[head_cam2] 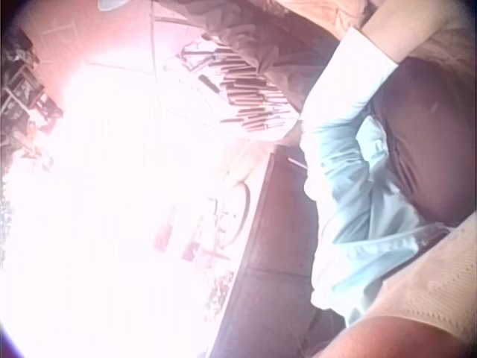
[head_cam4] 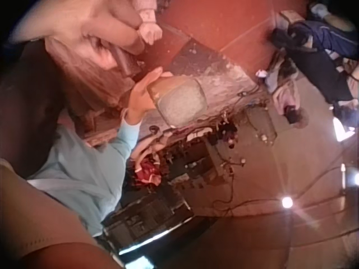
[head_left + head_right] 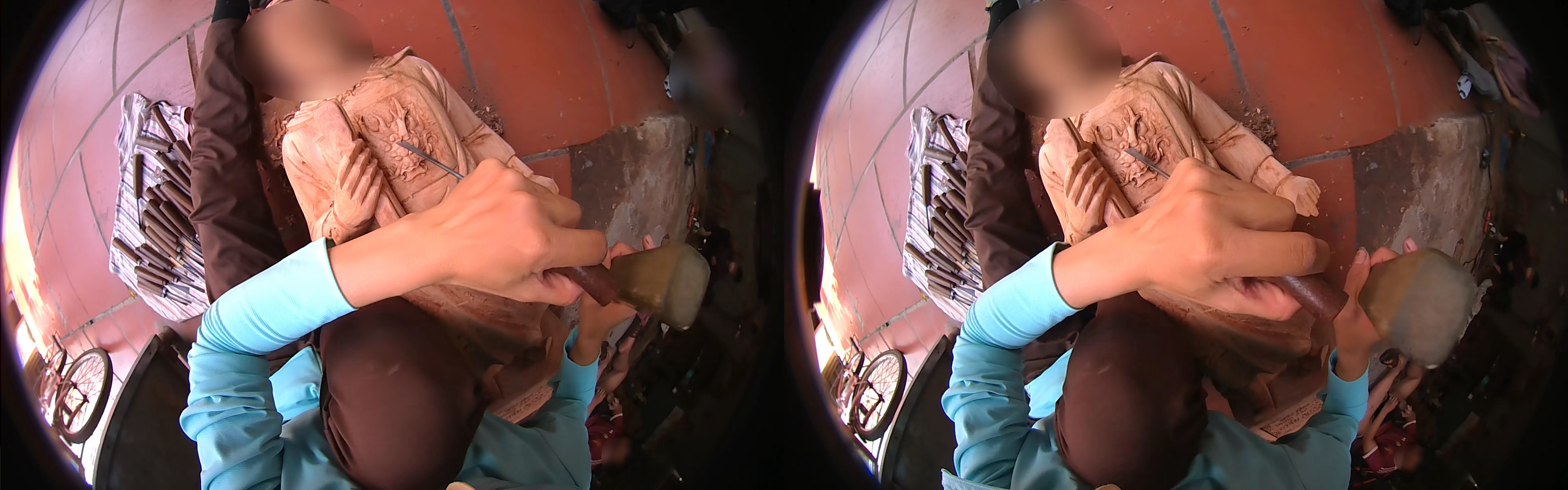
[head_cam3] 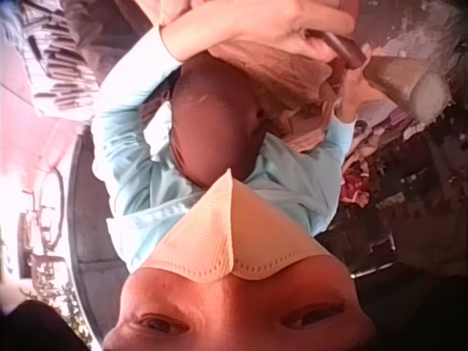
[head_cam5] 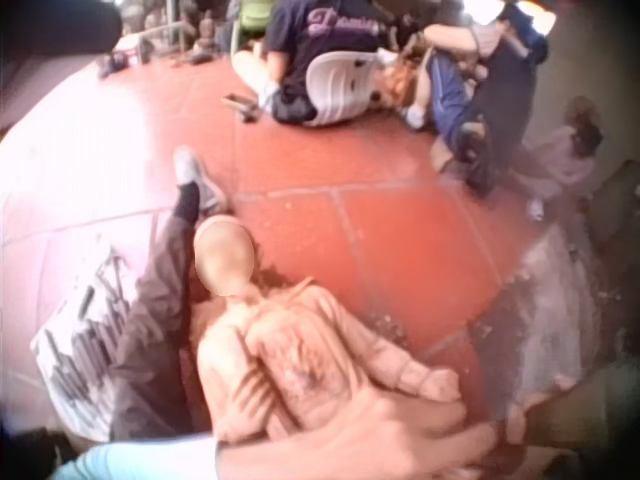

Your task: The person carves a wooden sculpture of a man using a chisel and a mallet. They repeatedly strike the chisel to refine the details on the figure's chest and clothing. The person occasionally switches chisels from a collection laid out on a cloth nearby.

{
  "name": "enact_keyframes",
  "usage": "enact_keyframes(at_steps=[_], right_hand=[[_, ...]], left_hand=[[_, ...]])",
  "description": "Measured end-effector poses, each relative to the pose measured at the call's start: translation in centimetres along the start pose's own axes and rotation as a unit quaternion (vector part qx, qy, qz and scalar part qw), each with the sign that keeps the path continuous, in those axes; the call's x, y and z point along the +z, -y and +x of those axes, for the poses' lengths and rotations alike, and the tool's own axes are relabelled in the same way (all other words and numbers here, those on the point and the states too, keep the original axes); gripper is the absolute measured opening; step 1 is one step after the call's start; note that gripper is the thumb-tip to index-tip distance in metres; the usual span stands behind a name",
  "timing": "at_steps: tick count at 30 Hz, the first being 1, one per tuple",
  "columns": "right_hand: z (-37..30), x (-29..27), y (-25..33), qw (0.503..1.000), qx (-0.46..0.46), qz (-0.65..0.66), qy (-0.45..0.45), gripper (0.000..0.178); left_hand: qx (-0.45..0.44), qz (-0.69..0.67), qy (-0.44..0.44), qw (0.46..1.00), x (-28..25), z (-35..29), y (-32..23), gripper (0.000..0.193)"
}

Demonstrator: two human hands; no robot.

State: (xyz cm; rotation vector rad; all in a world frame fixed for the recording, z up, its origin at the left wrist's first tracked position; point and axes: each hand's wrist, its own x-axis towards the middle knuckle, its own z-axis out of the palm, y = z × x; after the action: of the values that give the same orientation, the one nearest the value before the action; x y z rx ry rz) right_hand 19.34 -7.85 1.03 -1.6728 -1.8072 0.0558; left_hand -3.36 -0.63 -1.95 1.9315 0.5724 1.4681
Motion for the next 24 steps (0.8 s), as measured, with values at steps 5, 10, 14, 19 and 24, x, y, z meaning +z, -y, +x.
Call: enact_keyframes(at_steps=[5,10,14,19,24], right_hand=[[0.3,-1.3,2.3,0.98,-0.058,-0.172,0.08,0.046],[0.7,-0.8,4.3,0.978,-0.118,-0.167,0.041,0.039],[0.9,-1.4,2.2,0.959,-0.244,-0.14,0.042,0.065],[1.1,-0.2,2.9,0.955,-0.281,-0.09,0.041,0.067],[1.2,-0.4,3.4,0.955,-0.289,-0.065,0.022,0.068]], left_hand=[[-0.008,-0.041,0.003,0.999,-1.5,-0.7,-0.6,0.018],[0.004,-0.096,-0.032,0.995,-1.7,-1.1,-0.7,0.017],[0.021,-0.125,0.025,0.992,-3.1,-1.3,-0.9,0.021],[0.026,-0.123,0.056,0.99,-3.6,-2.2,-1.0,0.031],[0.045,-0.122,0.075,0.989,-3.8,-2.2,-0.9,0.035]])
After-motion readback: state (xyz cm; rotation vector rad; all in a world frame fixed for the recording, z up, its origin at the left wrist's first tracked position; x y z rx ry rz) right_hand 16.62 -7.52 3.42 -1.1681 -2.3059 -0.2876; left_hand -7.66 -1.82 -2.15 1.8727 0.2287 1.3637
